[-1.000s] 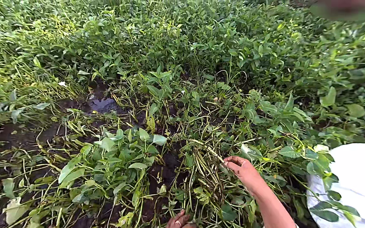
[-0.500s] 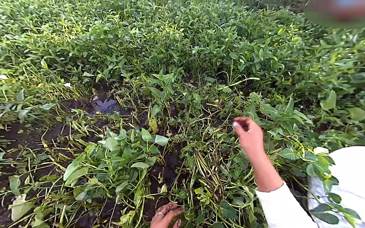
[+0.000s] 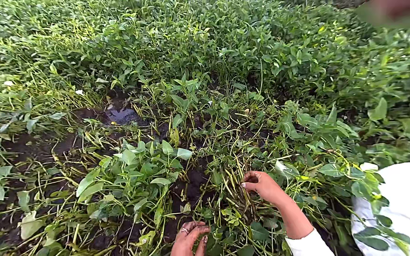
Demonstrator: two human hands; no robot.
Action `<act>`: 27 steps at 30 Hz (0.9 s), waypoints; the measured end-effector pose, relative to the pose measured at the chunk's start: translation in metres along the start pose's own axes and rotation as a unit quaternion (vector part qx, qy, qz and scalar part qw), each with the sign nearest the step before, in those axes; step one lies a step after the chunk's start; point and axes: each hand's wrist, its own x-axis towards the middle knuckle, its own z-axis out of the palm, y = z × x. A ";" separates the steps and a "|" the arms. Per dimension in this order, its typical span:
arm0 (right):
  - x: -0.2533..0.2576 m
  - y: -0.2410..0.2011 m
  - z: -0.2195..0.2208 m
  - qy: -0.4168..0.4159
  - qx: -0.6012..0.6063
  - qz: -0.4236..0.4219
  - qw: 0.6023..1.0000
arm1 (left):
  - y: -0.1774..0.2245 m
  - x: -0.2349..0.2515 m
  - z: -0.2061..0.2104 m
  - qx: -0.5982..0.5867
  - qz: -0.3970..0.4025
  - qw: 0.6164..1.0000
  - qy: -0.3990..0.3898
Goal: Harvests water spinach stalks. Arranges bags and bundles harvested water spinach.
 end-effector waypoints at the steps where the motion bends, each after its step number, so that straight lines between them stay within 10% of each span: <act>1: -0.008 -0.005 0.000 0.004 0.035 -0.010 0.999 | 0.005 0.005 0.002 0.003 -0.001 1.000 0.023; 13: -0.045 -0.060 0.037 -0.135 0.158 -0.085 0.974 | 0.055 0.072 0.012 -0.297 -0.195 0.934 0.025; 18: 0.027 -0.022 0.010 0.075 -0.053 -0.021 0.996 | 0.033 0.055 -0.005 -0.314 -0.223 0.920 0.068; 21: 0.059 0.002 0.027 0.031 -0.220 0.064 0.973 | 0.024 0.046 -0.012 -0.331 -0.246 0.906 0.096; 27: 0.041 0.001 0.017 0.052 -0.121 0.045 0.990 | 0.020 0.034 -0.015 -0.320 -0.281 0.899 0.101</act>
